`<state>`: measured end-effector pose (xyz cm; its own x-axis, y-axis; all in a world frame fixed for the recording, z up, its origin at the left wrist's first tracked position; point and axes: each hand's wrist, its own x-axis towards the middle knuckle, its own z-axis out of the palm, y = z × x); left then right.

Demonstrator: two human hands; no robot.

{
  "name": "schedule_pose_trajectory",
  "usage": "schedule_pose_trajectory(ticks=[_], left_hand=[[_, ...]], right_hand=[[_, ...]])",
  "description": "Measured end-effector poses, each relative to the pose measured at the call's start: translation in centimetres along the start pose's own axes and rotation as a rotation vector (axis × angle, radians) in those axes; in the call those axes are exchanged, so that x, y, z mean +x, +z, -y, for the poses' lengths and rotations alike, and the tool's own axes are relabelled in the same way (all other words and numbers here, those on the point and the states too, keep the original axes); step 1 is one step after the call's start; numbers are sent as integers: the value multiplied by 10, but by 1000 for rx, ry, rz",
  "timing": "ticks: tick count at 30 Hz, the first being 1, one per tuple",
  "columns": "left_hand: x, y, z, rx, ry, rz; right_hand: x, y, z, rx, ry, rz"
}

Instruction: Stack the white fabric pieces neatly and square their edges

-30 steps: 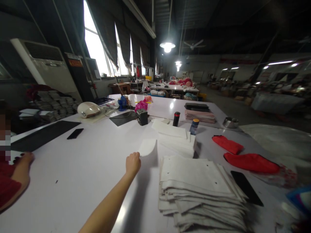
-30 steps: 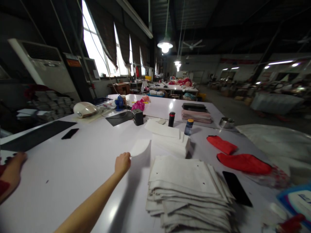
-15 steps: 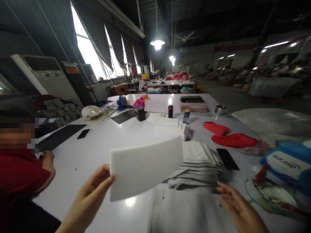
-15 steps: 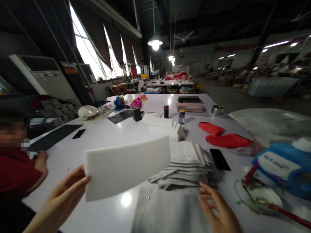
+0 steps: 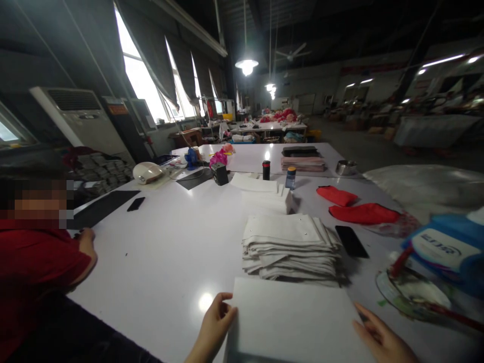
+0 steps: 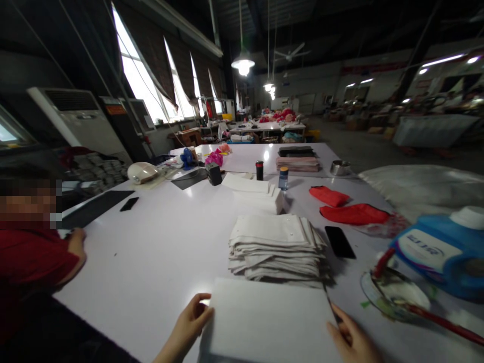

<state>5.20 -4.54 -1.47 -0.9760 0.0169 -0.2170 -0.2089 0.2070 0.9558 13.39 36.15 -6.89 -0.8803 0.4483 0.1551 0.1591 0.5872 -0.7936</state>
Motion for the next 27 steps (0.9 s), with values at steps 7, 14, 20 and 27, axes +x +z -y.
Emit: schedule_pose_trajectory(ticks=[7,14,20,27], left_hand=[[-2,5,16,237,84,8],[-5,6,14,242,85,36],[-4,3,17,198,71,89],[-1,2,23,136,76,74]], right_hand=[[-14,8,-28,117,123,121],[-21,5,-15,104,133,82],[-24,3,4,108,113,56],[-28,-2,6,136,172,94]])
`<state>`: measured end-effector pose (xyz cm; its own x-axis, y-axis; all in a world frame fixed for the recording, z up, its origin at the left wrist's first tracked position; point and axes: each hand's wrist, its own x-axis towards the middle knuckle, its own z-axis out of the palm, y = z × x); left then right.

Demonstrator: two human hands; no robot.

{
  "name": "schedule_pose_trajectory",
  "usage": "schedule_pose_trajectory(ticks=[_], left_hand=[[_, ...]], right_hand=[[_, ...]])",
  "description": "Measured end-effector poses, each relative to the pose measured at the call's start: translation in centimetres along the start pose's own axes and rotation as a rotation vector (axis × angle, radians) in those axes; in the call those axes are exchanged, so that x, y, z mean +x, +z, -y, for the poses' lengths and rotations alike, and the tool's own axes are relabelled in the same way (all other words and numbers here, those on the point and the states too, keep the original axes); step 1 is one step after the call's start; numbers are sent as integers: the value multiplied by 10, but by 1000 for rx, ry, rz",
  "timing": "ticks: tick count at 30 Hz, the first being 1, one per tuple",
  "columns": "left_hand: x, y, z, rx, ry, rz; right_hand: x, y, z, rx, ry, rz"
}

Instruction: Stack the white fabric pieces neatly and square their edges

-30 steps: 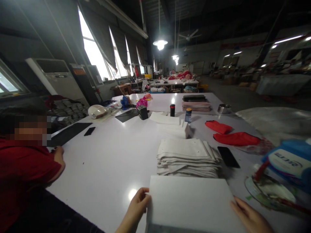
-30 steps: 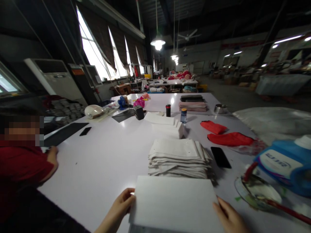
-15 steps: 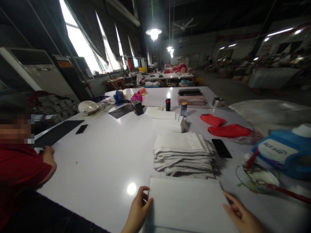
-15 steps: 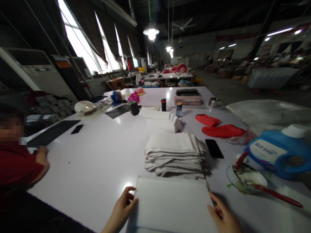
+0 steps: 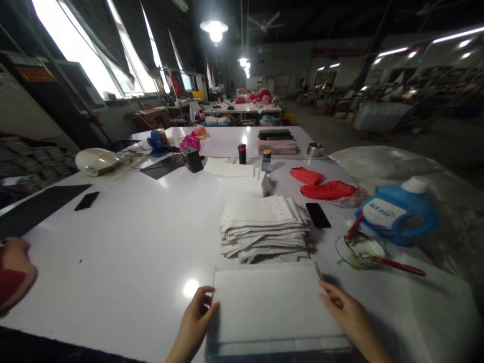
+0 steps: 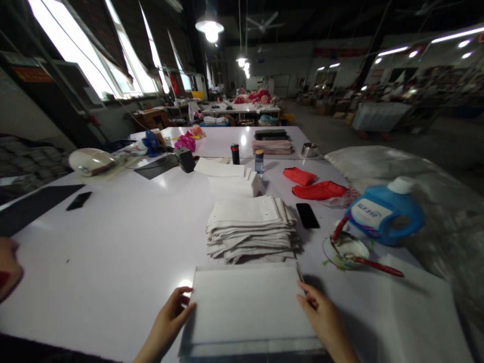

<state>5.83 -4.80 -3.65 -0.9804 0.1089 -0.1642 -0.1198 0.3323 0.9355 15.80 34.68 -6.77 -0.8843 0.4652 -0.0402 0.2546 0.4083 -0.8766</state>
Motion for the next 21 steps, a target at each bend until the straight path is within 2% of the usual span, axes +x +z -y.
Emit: schedule_pose_trajectory(ticks=[8,13,21], left_hand=[[1,-3,7,-104,-31,60],[2,-2,11,-87,-35,55],[0,1,-3,41,-16,5]], right_hand=[[0,-8,6,69,47,30],[0,-7,9,64,56,-4],[2,-2,1,-17,54,13]])
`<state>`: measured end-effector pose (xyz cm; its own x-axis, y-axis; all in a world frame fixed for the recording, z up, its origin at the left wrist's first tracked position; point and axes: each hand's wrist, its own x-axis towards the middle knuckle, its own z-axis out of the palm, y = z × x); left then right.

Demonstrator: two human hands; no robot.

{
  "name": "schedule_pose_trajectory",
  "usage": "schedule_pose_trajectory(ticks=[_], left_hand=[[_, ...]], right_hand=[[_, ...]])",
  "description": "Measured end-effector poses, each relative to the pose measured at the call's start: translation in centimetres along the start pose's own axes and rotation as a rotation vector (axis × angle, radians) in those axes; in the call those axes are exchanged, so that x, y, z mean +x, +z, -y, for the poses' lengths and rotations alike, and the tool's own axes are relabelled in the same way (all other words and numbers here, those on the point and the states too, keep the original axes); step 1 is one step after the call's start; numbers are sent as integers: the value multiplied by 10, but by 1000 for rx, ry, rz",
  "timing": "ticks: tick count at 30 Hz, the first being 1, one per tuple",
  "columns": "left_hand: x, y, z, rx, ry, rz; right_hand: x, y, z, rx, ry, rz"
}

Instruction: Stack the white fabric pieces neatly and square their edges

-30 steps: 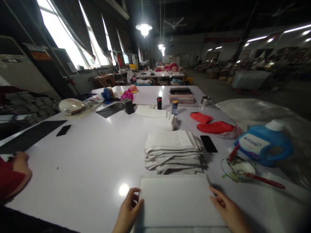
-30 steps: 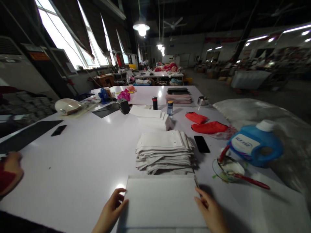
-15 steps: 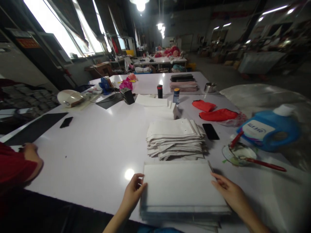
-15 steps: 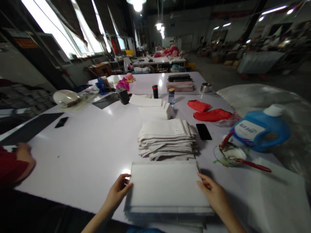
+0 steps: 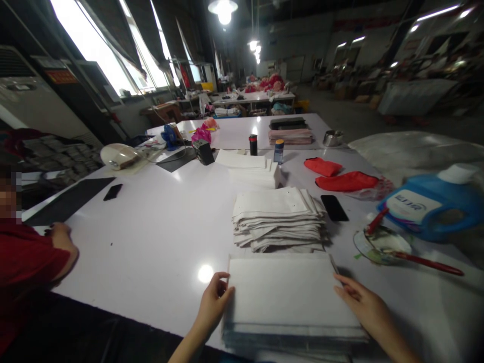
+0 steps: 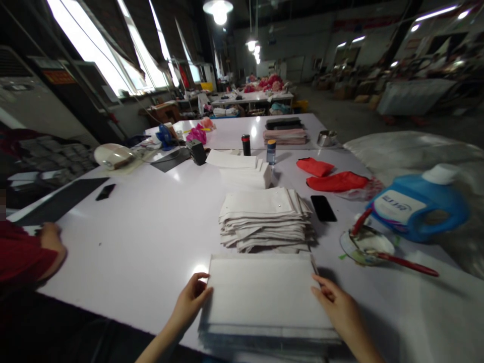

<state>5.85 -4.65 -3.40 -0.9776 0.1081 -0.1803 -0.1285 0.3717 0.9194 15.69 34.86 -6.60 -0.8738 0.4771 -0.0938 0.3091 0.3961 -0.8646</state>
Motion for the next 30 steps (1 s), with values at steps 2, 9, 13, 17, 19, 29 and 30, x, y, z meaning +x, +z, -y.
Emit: schedule_pose_trajectory(ticks=[2,9,13,17,19,29,30], left_hand=[[0,2,-1,18,1,0],[3,4,9,211,25,20],[1,4,0,548,345,-78],[0,22,-27,757,712,29],[2,37,-36,809,774,154],[18,69,-2,1165,1069,-41],[20,70,-1,1172,1107,-44]], right_hand=[[2,2,-3,-17,-5,-10],[1,6,-5,-83,-101,6],[0,8,-5,-114,-127,-11],[-1,12,-9,-176,-151,-36],[-1,13,-11,-227,-164,-44],[-18,40,53,-674,-352,-136],[-21,57,65,-697,-423,-96]])
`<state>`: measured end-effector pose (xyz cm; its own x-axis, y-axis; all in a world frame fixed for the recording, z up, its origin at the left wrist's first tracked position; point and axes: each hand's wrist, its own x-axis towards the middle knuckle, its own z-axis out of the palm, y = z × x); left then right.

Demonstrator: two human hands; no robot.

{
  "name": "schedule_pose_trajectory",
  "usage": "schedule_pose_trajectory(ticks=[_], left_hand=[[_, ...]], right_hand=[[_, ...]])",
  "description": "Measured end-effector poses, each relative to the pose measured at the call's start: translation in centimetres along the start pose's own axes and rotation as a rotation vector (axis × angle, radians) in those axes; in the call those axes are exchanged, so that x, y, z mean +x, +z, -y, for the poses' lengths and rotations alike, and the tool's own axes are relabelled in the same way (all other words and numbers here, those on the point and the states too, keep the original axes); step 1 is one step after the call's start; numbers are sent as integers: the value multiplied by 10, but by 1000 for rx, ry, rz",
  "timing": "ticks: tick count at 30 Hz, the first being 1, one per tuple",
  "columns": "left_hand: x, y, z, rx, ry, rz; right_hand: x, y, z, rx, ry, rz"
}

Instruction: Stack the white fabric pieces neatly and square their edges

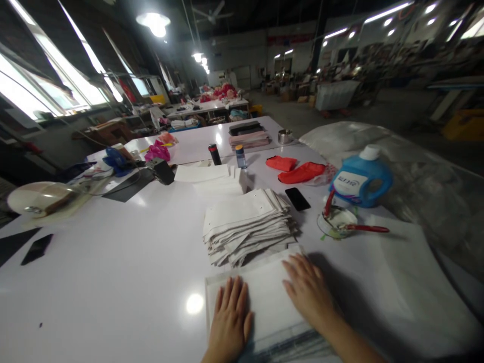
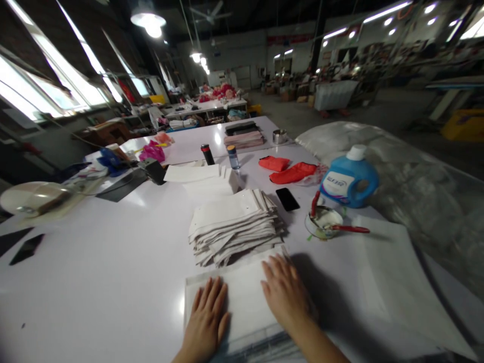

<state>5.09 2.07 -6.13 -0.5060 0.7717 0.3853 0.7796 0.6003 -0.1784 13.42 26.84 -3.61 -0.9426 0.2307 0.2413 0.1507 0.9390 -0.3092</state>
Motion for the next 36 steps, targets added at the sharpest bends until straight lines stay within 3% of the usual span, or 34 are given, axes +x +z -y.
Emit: schedule_pose_trajectory(ticks=[3,5,7,12,15,23,32,36], left_hand=[[2,6,2,-6,49,-41],[1,8,6,-24,58,-37],[0,9,11,-36,53,12],[-4,5,21,-66,-74,110],[-4,5,23,-120,-140,120],[-3,13,29,-192,-188,159],[-24,52,30,-205,-239,152],[-27,57,29,-177,-246,136]], right_hand=[[8,20,50,132,-279,157],[12,30,61,214,-336,244],[16,32,49,218,-276,273],[19,23,-13,81,-113,239],[18,24,-30,20,-32,185],[15,37,-29,-78,31,84],[17,53,-38,-117,-24,53],[16,56,-38,-128,-20,49]])
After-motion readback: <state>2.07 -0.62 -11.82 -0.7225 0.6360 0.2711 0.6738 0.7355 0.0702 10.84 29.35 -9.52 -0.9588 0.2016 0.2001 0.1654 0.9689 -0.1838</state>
